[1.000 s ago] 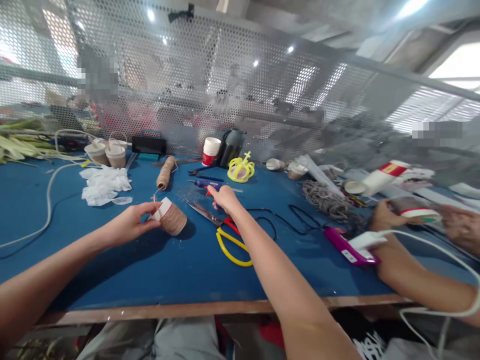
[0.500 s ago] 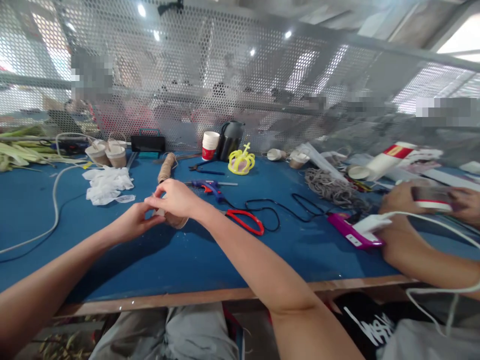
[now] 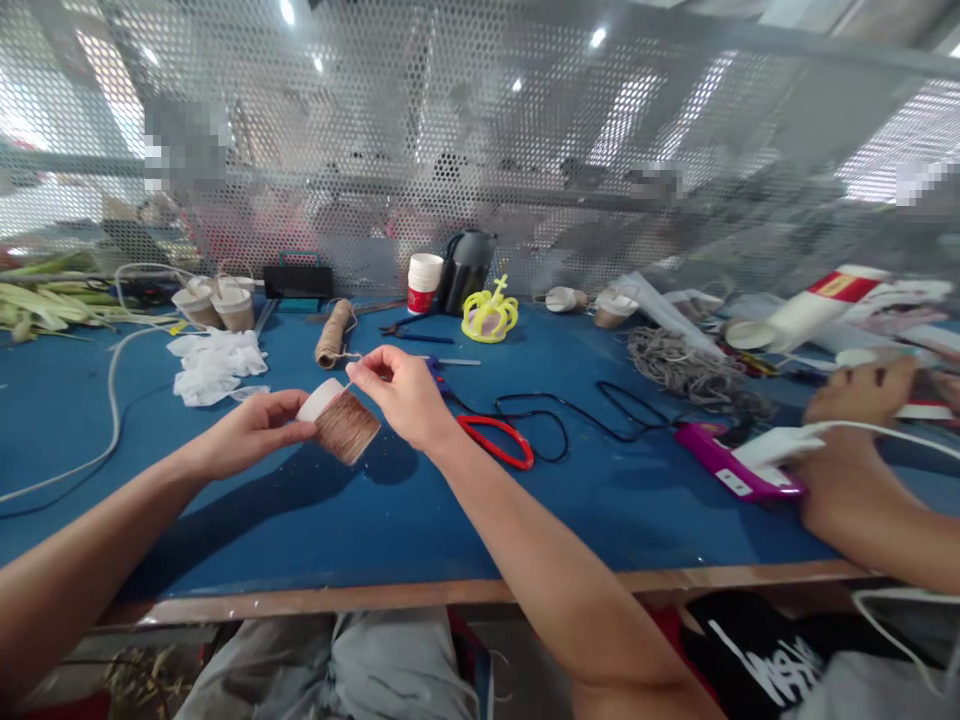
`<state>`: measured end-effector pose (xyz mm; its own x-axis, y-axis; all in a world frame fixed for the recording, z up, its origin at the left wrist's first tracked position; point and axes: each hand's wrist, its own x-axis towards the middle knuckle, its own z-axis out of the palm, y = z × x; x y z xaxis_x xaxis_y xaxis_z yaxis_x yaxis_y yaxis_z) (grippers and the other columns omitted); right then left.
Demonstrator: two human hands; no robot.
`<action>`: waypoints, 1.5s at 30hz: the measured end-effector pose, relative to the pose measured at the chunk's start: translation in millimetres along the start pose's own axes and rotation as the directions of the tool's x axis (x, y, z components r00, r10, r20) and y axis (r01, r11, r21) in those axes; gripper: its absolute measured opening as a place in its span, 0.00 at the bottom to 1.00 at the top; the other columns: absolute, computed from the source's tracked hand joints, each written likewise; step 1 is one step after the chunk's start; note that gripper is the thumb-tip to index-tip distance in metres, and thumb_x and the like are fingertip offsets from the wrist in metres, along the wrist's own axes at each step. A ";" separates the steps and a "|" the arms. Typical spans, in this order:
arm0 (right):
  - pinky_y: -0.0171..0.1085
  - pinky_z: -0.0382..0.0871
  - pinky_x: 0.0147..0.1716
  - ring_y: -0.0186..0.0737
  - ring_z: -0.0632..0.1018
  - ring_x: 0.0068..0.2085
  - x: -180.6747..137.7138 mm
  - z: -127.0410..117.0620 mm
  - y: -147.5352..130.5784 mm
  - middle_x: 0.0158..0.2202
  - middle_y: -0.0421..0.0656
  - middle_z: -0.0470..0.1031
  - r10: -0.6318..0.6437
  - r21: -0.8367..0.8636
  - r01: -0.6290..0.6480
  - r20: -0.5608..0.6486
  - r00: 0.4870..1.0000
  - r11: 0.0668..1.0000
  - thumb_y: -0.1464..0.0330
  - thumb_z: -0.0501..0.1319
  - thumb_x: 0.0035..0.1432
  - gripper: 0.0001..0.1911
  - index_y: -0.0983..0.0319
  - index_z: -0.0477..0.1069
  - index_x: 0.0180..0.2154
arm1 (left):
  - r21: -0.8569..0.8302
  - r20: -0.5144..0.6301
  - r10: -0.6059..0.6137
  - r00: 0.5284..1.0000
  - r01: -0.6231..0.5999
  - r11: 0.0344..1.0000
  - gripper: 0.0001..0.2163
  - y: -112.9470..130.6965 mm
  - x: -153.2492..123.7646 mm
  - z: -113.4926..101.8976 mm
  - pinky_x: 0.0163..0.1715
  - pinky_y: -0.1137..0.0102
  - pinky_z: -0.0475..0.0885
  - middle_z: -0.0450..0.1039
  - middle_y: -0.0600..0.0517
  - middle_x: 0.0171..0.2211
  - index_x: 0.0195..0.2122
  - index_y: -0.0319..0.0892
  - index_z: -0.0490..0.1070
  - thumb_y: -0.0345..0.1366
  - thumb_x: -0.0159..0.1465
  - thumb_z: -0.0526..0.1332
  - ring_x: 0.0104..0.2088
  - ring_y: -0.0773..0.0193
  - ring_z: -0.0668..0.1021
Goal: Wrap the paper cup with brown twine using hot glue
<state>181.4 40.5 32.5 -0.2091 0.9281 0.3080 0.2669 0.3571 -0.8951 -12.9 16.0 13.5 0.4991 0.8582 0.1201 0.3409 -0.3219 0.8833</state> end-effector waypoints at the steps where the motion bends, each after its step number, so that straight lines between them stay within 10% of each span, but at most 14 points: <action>1: 0.38 0.68 0.36 0.36 0.74 0.31 -1.2 0.5 0.7 0.29 0.42 0.74 -0.001 0.000 0.001 -0.006 1.000 1.000 0.62 0.60 0.51 0.10 0.63 0.67 0.28 | 0.003 0.016 0.002 1.000 -0.002 1.000 0.10 0.9 -0.5 0.5 0.36 0.71 0.67 0.71 0.52 0.32 0.34 0.36 0.68 0.39 0.58 0.56 0.33 0.65 0.72; 39: 0.36 0.60 0.27 0.34 0.65 0.26 -17.7 5.6 6.9 0.24 0.37 0.62 0.018 -0.274 0.005 0.081 0.997 0.962 0.63 0.48 0.60 0.09 0.60 0.56 0.29 | 0.008 0.113 0.061 0.992 -0.063 0.998 0.11 9.7 -6.9 -3.5 0.46 0.69 0.64 0.72 0.49 0.39 0.39 0.37 0.69 0.37 0.56 0.60 0.42 0.62 0.71; 45: 0.39 0.63 0.31 0.39 0.69 0.30 -25.5 19.9 9.8 0.28 0.43 0.66 -0.144 -0.426 0.147 0.040 0.989 0.892 0.65 0.47 0.60 0.07 0.59 0.55 0.30 | -0.034 0.057 -0.059 0.997 0.061 0.998 0.15 7.7 -3.9 8.7 0.37 0.70 0.66 0.72 0.50 0.34 0.37 0.35 0.69 0.41 0.52 0.63 0.34 0.63 0.72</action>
<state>170.7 18.2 9.4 -0.2827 0.8621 0.4206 0.6086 0.5001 -0.6161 -5.2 6.6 15.9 0.5225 0.8516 0.0421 0.3430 -0.2551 0.9040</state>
